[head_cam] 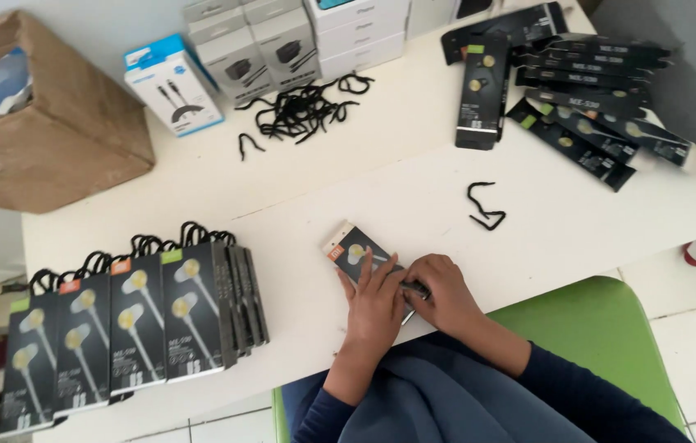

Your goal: Attaching plastic hangers to earphone boxes and stacking them on a table for retail display.

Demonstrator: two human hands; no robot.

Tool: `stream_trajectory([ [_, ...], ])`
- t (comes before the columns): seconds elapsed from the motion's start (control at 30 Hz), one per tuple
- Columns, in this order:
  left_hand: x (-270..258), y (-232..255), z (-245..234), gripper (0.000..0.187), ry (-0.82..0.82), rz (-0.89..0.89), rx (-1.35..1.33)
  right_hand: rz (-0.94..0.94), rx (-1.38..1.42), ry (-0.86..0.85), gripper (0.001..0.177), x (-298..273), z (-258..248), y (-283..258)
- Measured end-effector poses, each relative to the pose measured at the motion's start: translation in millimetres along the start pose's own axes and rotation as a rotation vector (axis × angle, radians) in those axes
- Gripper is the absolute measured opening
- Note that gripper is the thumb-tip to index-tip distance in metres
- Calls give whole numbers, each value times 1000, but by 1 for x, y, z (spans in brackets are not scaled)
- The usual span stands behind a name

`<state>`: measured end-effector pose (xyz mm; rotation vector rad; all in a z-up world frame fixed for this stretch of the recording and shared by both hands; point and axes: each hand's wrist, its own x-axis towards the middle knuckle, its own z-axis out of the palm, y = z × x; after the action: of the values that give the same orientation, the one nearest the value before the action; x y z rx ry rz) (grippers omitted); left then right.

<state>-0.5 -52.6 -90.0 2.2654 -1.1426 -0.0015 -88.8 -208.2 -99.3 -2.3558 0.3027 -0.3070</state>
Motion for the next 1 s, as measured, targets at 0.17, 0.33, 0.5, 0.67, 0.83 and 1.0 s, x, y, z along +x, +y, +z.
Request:
stream_trajectory([
  [0.17, 23, 20, 2, 29, -19, 9, -22, -52, -48, 129, 12, 8, -28, 26],
  [0.33, 47, 40, -4, 44, -43, -117, -33, 37, -390, 213, 19, 10, -56, 75],
  [0.5, 59, 47, -2, 62, -112, -192, -41, 237, -386, 150, 28, 14, -66, 84],
  [0.67, 57, 52, -15, 77, -9, -124, -151, 243, -387, 118, 28, 18, -69, 94],
  [0.83, 48, 52, -29, 80, 303, 108, -193, 179, -267, 206, 23, 32, -97, 62],
  [1.0, 28, 55, -54, 63, 339, 242, -239, 220, 262, 171, 18, 43, -131, -2],
])
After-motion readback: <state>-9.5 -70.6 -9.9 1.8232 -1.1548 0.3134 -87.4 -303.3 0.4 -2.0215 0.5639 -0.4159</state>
